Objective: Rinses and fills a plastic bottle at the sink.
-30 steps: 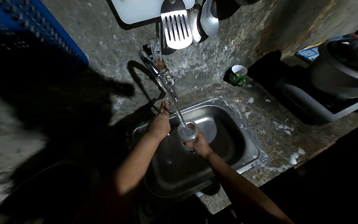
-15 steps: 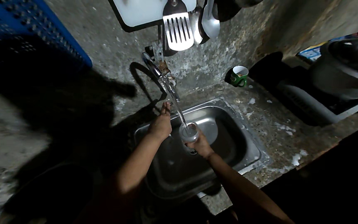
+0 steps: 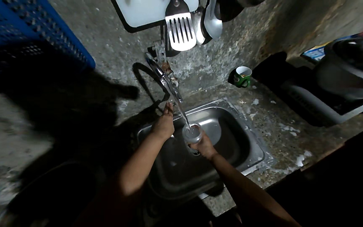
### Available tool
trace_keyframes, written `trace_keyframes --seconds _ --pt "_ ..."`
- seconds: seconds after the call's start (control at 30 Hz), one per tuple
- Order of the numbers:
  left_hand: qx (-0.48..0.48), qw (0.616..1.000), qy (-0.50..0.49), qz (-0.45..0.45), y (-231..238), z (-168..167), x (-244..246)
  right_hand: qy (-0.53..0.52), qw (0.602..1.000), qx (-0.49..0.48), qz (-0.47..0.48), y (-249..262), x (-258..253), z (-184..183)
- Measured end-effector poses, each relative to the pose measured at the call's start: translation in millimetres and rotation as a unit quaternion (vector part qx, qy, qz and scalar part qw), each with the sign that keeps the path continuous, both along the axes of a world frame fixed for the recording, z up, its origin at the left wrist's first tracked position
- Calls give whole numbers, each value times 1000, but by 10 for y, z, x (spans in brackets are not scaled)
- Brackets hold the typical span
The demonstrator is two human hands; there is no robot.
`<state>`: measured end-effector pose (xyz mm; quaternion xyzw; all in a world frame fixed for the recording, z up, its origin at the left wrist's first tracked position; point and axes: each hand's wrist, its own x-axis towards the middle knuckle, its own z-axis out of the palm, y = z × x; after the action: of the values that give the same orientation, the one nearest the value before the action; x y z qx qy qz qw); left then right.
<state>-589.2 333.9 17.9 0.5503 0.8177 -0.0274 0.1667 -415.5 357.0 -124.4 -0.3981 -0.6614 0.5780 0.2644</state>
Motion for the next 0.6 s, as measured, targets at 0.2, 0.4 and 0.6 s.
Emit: trace_keyframes --seconds 0.2,0.4,0.6 --pt "2 1000 -5 8 2 -29 -5 -19 1000 -3 -3 -31 23 36" --pt "9 1000 -12 11 11 -15 -3 -2 1000 -4 0 -32 46 -3" --pt "157 928 -282 184 59 -189 -174 -17 1000 -3 -11 -37 36 100"
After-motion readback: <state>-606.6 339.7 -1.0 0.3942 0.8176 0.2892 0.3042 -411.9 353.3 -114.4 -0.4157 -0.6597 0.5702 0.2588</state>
